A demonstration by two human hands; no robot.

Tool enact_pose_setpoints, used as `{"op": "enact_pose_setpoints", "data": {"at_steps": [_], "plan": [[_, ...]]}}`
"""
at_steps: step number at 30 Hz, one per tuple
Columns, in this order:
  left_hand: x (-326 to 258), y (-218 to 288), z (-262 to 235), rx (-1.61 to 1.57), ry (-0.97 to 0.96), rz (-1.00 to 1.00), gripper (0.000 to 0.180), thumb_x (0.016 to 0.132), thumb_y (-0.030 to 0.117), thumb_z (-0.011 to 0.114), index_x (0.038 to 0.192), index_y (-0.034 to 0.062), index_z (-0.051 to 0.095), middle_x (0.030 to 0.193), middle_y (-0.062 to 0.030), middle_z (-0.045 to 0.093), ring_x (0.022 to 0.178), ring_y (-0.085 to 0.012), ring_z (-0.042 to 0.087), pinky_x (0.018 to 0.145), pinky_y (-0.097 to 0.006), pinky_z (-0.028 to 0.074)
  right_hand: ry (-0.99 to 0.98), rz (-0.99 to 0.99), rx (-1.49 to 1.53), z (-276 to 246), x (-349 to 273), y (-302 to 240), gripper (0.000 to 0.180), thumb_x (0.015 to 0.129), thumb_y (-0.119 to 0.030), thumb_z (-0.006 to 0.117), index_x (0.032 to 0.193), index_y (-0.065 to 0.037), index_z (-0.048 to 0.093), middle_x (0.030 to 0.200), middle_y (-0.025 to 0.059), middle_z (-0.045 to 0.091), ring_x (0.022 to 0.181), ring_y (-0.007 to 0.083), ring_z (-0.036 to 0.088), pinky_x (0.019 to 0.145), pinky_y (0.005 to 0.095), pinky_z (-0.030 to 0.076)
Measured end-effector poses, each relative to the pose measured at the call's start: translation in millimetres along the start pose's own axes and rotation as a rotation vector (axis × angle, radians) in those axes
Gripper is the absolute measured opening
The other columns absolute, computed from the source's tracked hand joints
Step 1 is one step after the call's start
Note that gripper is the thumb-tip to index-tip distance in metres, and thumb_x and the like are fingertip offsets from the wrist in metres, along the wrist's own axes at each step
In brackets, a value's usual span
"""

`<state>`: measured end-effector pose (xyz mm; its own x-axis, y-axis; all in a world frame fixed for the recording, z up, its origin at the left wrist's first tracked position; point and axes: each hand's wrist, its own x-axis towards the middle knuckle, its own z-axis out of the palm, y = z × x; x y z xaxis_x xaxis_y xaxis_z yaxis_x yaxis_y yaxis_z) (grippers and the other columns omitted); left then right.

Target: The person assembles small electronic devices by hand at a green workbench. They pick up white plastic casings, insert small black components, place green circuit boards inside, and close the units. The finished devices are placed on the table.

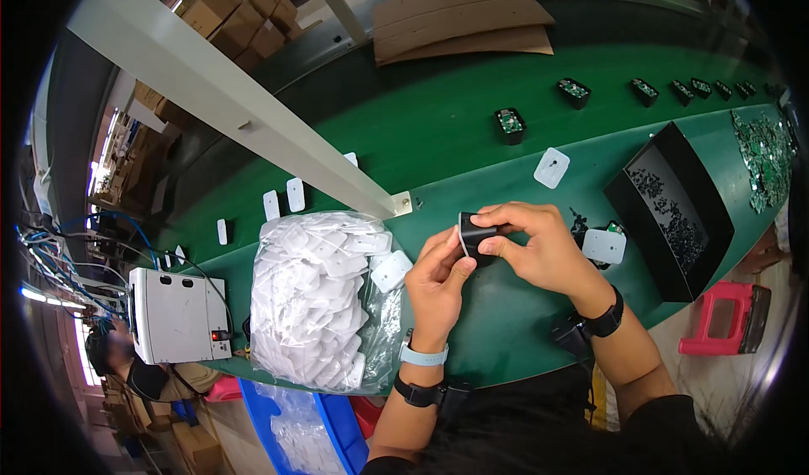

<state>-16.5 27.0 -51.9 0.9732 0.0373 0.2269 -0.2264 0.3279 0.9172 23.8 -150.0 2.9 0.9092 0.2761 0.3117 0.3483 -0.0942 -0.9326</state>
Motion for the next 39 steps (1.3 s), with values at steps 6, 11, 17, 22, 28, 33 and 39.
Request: {"op": "enact_pose_setpoints", "data": {"at_steps": [6,11,17,22,28,33,39], "plan": [[0.1,-4.2,-1.7,0.114,0.017,0.174,0.045,0.087,-0.011,0.071,0.131,-0.0031,0.063,0.133,-0.0197,0.058,0.120,-0.0276,0.061,0.102,-0.037,0.053,-0.031,-0.001,0.129,1.9,1.2,3.0,0.028,0.086,-0.002,0.076,0.114,0.001,0.072,0.109,0.0165,0.074,0.094,0.0245,0.073,0.085,0.0332,0.059],[3.7,-3.3,1.2,0.344,0.131,0.285,0.047,0.083,-0.009,0.075,0.129,-0.0022,0.065,0.129,-0.0189,0.061,0.118,-0.0275,0.062,0.100,-0.037,0.053,0.018,0.073,0.168,15.6,1.6,-0.3,0.029,0.087,-0.001,0.075,0.115,0.001,0.070,0.121,0.0156,0.068,0.103,0.0215,0.070,0.087,0.0340,0.059],[2.4,12.8,16.7,0.683,0.194,0.406,0.050,0.077,-0.010,0.077,0.125,-0.0053,0.063,0.124,-0.0171,0.064,0.115,-0.0266,0.064,0.100,-0.039,0.052,0.082,0.056,0.344,32.6,-0.8,20.0,0.032,0.087,0.005,0.071,0.115,0.000,0.058,0.130,0.0167,0.062,0.112,0.0193,0.064,0.098,0.0345,0.054],[6.7,11.1,9.1,0.132,0.143,0.023,0.041,0.090,-0.002,0.073,0.128,-0.0081,0.061,0.124,-0.0152,0.065,0.111,-0.0225,0.066,0.097,-0.034,0.053,-0.025,0.095,0.506,15.6,5.2,20.4,0.034,0.089,0.008,0.068,0.119,0.000,0.057,0.137,0.0153,0.057,0.121,0.0198,0.060,0.103,0.0357,0.051],[3.5,5.8,4.0,0.079,0.159,-0.037,0.032,0.094,-0.004,0.068,0.125,-0.0088,0.064,0.124,-0.0156,0.066,0.108,-0.0198,0.067,0.093,-0.030,0.056,-0.012,-0.022,0.245,16.4,3.2,16.4,0.037,0.088,0.005,0.072,0.124,0.002,0.062,0.138,0.0168,0.057,0.116,0.0204,0.063,0.096,0.0333,0.056],[-0.8,3.3,3.3,0.058,0.168,0.080,0.026,0.092,-0.007,0.070,0.117,-0.0095,0.067,0.119,-0.0167,0.067,0.103,-0.0196,0.068,0.089,-0.029,0.057,-0.005,0.052,0.377,17.0,-1.8,18.6,0.039,0.087,0.005,0.074,0.125,0.002,0.063,0.136,0.0171,0.058,0.113,0.0194,0.064,0.095,0.0339,0.057],[2.6,2.6,7.2,-0.002,0.194,-0.119,0.025,0.094,-0.003,0.068,0.119,-0.0054,0.065,0.118,-0.0145,0.067,0.104,-0.0177,0.068,0.088,-0.030,0.057,-0.025,0.193,0.468,14.2,5.9,27.1,0.040,0.089,0.002,0.073,0.127,0.002,0.060,0.122,0.0131,0.065,0.111,0.0182,0.065,0.094,0.0333,0.057]]}}
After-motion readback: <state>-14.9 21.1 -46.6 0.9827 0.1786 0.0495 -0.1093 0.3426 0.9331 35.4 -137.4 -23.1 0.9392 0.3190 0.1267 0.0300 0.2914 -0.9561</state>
